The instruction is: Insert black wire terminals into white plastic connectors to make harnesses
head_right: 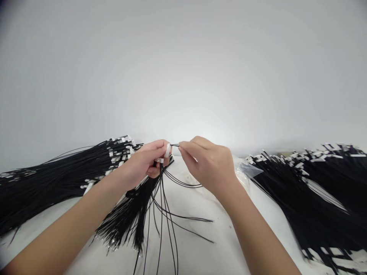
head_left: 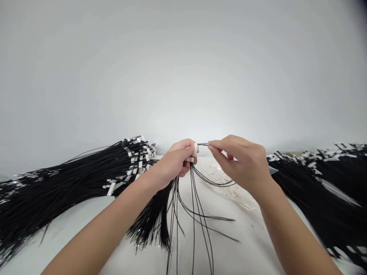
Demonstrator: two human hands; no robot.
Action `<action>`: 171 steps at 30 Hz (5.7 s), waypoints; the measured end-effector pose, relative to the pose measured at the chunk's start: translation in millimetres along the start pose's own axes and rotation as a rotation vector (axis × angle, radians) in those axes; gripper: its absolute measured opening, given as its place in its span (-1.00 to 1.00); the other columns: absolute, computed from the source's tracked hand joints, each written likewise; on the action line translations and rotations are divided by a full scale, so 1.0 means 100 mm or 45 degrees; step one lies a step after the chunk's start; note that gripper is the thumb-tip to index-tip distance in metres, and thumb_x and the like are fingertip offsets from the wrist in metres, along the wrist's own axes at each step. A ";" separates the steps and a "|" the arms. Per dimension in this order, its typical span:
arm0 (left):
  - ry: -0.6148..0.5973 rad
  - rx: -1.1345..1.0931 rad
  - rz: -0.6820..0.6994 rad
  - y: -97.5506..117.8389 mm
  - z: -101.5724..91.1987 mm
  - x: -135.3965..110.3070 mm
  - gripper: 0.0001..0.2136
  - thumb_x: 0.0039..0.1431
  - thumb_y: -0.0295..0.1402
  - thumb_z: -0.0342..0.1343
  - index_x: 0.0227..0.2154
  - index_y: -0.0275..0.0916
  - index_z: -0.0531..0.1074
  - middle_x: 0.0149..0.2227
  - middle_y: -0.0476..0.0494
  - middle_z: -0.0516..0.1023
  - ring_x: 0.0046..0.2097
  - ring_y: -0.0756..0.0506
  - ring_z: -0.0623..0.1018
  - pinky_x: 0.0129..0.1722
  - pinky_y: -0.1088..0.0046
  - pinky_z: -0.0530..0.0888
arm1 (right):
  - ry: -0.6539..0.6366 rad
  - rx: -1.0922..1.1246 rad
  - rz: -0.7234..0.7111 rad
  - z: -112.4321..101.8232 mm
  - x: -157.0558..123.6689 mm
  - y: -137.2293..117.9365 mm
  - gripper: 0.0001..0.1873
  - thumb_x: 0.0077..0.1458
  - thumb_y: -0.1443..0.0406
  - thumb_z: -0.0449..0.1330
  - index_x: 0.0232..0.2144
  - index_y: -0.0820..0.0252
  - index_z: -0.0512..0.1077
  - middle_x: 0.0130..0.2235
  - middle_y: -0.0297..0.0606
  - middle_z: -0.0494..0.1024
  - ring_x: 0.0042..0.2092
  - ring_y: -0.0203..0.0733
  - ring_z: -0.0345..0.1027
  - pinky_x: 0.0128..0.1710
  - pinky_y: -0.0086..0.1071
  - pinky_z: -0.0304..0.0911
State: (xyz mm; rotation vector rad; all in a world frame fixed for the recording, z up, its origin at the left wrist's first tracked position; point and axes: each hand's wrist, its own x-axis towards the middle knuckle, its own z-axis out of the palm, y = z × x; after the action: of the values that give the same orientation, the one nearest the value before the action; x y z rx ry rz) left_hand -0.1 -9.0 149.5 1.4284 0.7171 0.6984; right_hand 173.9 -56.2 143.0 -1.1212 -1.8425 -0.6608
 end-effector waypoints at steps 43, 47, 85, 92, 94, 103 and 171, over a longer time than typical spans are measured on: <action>0.202 0.019 -0.060 0.06 -0.02 -0.02 -0.84 0.11 -0.27 -0.08 -0.49 -0.22 0.12 -0.54 0.05 0.11 -0.67 0.17 0.03 -0.68 0.57 -0.10 | -0.222 0.471 -0.357 0.10 0.00 0.02 -0.86 0.01 0.40 0.11 -0.32 0.16 0.39 -0.39 -0.34 0.47 -0.40 -0.38 0.29 -0.43 -0.44 0.21; 0.226 0.043 -0.069 0.03 -0.03 0.00 -0.89 0.11 -0.30 -0.10 -0.46 -0.20 0.14 -0.49 0.01 0.19 -0.67 0.17 0.03 -0.69 0.58 -0.11 | -0.118 0.930 0.102 0.05 0.03 0.10 -0.91 0.06 0.34 0.09 -0.38 0.18 0.40 -0.43 -0.31 0.46 -0.44 -0.35 0.33 -0.49 -0.42 0.26; 0.119 0.204 -0.055 0.08 -0.01 -0.04 -0.85 0.12 -0.21 -0.07 -0.42 -0.18 0.20 -0.45 -0.02 0.27 -0.65 0.17 0.07 -0.69 0.61 -0.05 | -0.774 0.692 0.828 -0.11 0.07 -0.01 -0.81 -0.03 0.31 0.05 -0.58 0.21 0.42 -0.69 -0.47 -0.01 -0.65 -0.48 -0.22 -0.75 -0.56 -0.23; 0.117 0.194 -0.067 0.08 0.00 -0.03 -0.87 0.12 -0.24 -0.08 -0.42 -0.18 0.20 -0.45 -0.01 0.27 -0.65 0.16 0.07 -0.70 0.61 -0.06 | -0.777 0.667 0.814 -0.11 0.09 -0.02 -0.80 -0.04 0.32 0.06 -0.60 0.22 0.42 -0.70 -0.47 -0.01 -0.66 -0.49 -0.21 -0.75 -0.57 -0.24; 0.112 0.193 -0.066 0.08 0.00 -0.04 -0.88 0.12 -0.25 -0.08 -0.41 -0.18 0.20 -0.44 -0.01 0.28 -0.65 0.16 0.08 -0.70 0.62 -0.05 | -0.779 0.666 0.823 -0.12 0.09 -0.02 -0.80 -0.04 0.32 0.05 -0.59 0.23 0.42 -0.69 -0.46 -0.01 -0.65 -0.49 -0.21 -0.74 -0.57 -0.23; 0.085 0.187 -0.077 0.07 -0.01 -0.02 -0.86 0.14 -0.23 -0.09 -0.41 -0.17 0.18 -0.43 -0.01 0.27 -0.65 0.17 0.07 -0.69 0.60 -0.06 | -0.791 0.666 0.856 -0.16 0.09 0.00 -0.80 -0.02 0.30 0.04 -0.57 0.19 0.41 -0.67 -0.45 0.02 -0.64 -0.49 -0.20 -0.73 -0.56 -0.22; 0.020 0.267 -0.042 0.09 0.00 -0.04 -0.85 0.15 -0.23 -0.12 -0.42 -0.18 0.20 -0.47 0.00 0.23 -0.64 0.15 0.06 -0.69 0.61 -0.04 | -0.813 0.631 0.671 -0.22 0.11 0.01 -0.78 0.07 0.28 -0.02 -0.52 0.19 0.37 -0.63 -0.43 0.06 -0.60 -0.44 -0.15 -0.67 -0.51 -0.17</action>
State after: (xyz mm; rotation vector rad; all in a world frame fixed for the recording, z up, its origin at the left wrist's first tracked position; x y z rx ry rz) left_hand -2.7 -11.7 158.4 1.5993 0.8436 0.6231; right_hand 180.9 -68.2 163.1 -1.4772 -1.9244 0.4920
